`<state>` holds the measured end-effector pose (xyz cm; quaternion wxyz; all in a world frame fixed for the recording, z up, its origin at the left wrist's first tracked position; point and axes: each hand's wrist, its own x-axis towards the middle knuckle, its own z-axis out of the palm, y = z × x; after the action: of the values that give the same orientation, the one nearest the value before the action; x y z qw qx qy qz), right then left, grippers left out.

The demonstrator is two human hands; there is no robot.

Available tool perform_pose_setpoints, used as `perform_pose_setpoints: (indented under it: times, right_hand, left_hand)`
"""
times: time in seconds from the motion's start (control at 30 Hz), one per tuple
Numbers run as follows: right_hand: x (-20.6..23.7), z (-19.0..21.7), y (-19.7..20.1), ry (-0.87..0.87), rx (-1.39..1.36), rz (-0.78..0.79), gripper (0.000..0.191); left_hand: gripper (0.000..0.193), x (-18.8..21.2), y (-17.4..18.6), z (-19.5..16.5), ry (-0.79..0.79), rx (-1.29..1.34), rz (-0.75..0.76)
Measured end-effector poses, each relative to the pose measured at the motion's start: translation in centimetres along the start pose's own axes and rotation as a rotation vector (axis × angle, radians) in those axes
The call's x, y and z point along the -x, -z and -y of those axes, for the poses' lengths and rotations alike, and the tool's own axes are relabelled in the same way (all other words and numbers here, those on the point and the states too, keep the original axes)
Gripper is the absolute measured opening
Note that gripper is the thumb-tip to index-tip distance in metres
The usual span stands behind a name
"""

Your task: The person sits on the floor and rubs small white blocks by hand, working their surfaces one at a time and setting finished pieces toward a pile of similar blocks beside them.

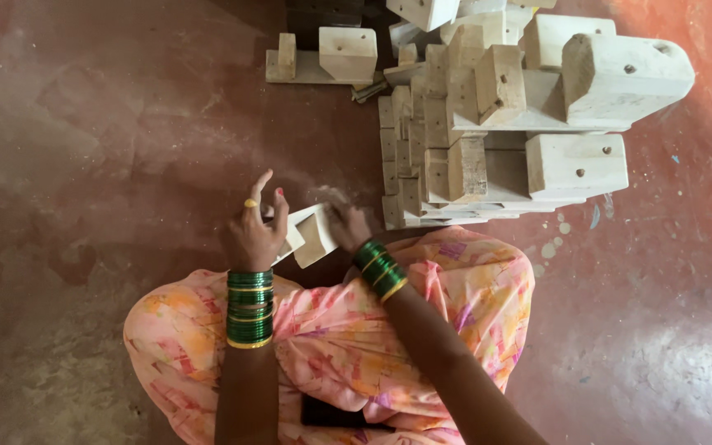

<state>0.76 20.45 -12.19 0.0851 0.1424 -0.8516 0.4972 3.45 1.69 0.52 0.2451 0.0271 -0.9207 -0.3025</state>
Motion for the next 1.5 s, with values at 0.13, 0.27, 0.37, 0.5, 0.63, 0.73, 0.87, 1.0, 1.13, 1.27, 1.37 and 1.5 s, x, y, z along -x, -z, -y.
perform_pose_setpoints:
  times: [0.13,0.27,0.37,0.5,0.63,0.73,0.87,1.0,1.13,1.27,1.37,1.5]
  right_hand:
    - [-0.1,-4.9,-0.2,-0.582,-0.005,0.102,0.033]
    - [1.2,-5.5,-1.8,-0.641,-0.388,-0.149,0.032]
    - [2.0,-4.7,-2.6,-0.626,-0.661,-0.177,0.031]
    - [1.3,-3.2,-1.1,-0.543,-0.745,-0.121,0.034]
    - [0.1,-3.8,0.9,-0.8,-0.676,-0.187,0.035]
    - [-0.1,-5.5,1.3,-0.512,-0.466,-0.224,0.033]
    - [0.3,-6.2,1.1,-0.375,-0.178,-0.238,0.03]
    - [0.3,-2.9,1.7,-0.357,0.016,-0.108,0.03]
    - [-0.5,1.9,3.0,-0.146,-0.058,0.176,0.036]
    - [-1.0,2.8,4.0,-0.153,-0.041,0.116,0.035]
    - [-0.9,0.3,3.9,-0.305,-0.076,0.202,0.033]
    - [-0.2,-3.6,3.1,-0.205,0.161,-0.005,0.027]
  left_hand:
    - [0.037,-0.2,-0.6,-0.2,0.109,-0.009,-0.011]
    - [0.045,-0.2,-1.3,2.5,0.377,0.031,-0.067]
    - [0.046,-0.4,-2.5,5.7,0.601,0.107,-0.132]
    - [0.049,-0.7,-3.5,9.4,0.579,0.147,0.05]
    - [0.065,0.4,-3.5,9.3,0.158,0.601,0.204]
    - [0.061,0.8,-3.8,7.1,0.123,0.874,0.357]
    - [0.047,0.1,-3.2,5.5,0.21,0.628,0.36]
    - [0.045,-0.5,-2.8,5.7,0.233,0.304,0.242]
    - [0.047,-0.5,-3.0,5.8,0.201,0.355,0.159]
    - [0.055,-0.7,-2.6,6.1,0.32,0.432,0.308]
    - [0.072,-0.7,-2.1,6.3,0.357,0.666,0.485]
    - [0.1,0.0,-2.1,6.0,0.039,0.693,0.43]
